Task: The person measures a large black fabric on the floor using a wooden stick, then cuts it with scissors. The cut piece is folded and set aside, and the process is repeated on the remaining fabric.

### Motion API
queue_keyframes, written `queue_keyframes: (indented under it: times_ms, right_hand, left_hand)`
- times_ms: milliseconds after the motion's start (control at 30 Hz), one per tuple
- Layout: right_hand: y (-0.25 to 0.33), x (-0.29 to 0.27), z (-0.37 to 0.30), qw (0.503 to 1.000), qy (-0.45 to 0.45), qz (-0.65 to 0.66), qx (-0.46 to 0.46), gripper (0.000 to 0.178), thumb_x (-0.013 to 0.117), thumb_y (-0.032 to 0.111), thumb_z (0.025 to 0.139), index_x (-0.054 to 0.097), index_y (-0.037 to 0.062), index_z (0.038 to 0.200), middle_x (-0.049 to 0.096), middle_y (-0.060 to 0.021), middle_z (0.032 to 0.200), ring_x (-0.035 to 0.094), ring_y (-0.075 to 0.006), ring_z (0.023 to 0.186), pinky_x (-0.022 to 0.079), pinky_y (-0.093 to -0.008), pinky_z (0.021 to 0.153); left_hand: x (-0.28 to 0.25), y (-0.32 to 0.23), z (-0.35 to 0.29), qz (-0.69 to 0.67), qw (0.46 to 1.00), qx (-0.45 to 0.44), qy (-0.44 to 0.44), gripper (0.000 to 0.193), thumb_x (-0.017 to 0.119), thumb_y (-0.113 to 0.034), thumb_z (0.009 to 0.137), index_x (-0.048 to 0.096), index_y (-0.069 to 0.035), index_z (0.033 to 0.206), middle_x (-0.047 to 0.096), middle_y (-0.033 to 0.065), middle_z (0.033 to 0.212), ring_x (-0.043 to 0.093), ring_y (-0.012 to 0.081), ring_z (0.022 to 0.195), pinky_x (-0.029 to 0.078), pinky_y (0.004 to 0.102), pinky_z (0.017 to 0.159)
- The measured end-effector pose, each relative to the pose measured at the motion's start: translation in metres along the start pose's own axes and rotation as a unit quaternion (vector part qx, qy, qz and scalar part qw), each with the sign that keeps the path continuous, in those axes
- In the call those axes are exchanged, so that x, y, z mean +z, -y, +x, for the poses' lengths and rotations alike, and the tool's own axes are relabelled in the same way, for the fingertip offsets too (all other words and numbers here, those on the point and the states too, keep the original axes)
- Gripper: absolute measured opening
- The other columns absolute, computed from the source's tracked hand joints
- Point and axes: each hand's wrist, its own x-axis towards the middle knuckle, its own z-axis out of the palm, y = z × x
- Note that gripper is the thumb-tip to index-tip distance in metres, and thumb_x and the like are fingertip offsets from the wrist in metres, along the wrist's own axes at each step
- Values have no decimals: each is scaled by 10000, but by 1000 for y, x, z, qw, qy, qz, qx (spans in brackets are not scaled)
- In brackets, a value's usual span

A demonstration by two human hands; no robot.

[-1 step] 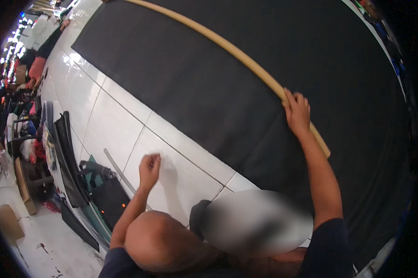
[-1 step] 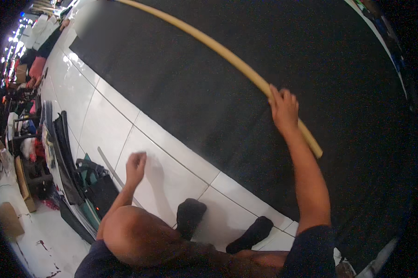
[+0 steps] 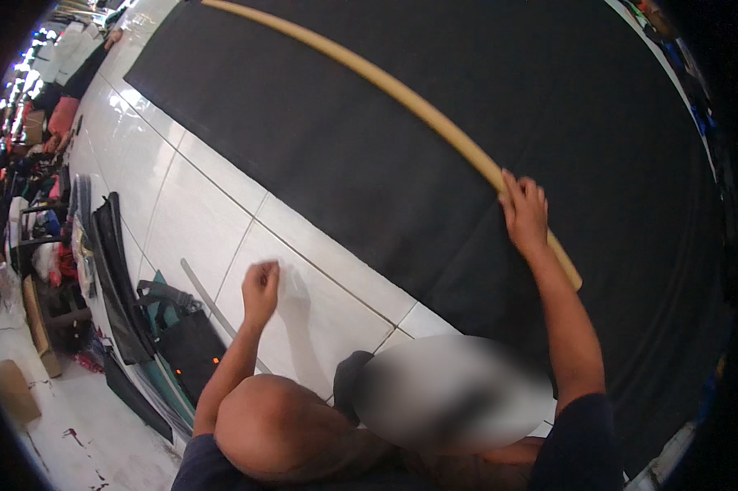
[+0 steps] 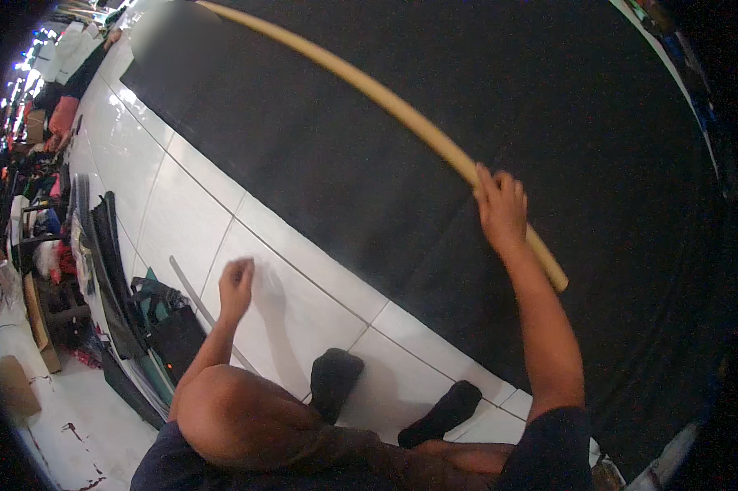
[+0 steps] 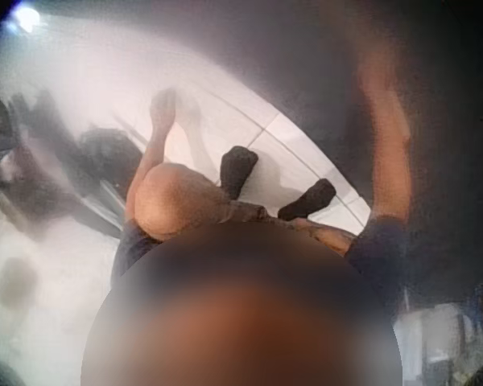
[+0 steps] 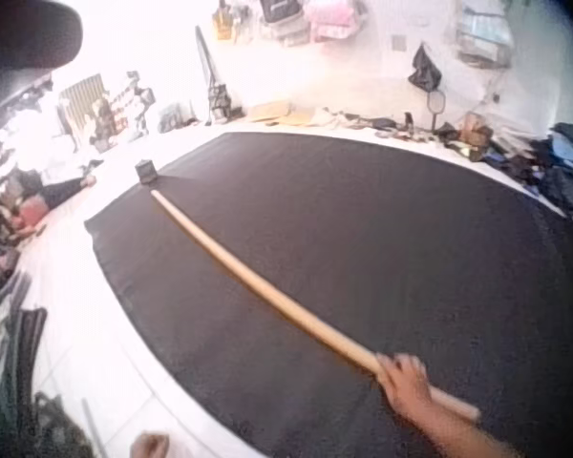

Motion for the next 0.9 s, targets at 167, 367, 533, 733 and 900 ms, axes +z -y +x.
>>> queue_keyframes:
  times_ms: [167,367,533,733,900]
  right_hand:
    - [34,-27,-124,990,94,82,-63,519,707,177,902,583,135,1404,573,-143,1109,550,-350,996,459,-449,877]
    - [108,-21,-206,981,162,80,-75,509,730,221,888,605,117,1371,595,-139,1084,571,-322,986,466,-455,853]
    - [157,-9,-230,963,191,173,-84,425,690,204,922,634,106,1331,636,-115,1099,611,-293,1045,474,-439,894]
    - [78,-89,-201,907,412,-10,-90,316,661,245,928,705,120,1215,741,-90,1044,700,-270,982,519,-425,934]
    - [-27,-220,-191,937,292,-163,101,281,639,183,958,669,67,1212,679,-164,1126,661,-322,1050,527,-465,907]
  left_hand:
    - [57,-22,54,-140,984,-103,-46,451,612,-285,1020,565,40,1329,629,90,1015,562,145,848,482,288,771]
    - [96,-25,18,-134,987,-72,-46,786,662,-305,991,245,81,1534,533,150,1134,534,191,969,468,341,871]
    - [76,-21,15,33,987,-128,-87,1014,745,-325,905,96,84,1568,369,278,1284,488,338,1126,419,394,1007]
    - [31,23,113,216,961,-115,-131,889,743,-369,872,295,-24,1558,430,295,1312,475,437,1224,408,471,1061]
    - [17,40,162,391,905,26,-168,768,696,-540,881,512,-20,1417,595,218,1284,566,397,1198,453,492,1024]
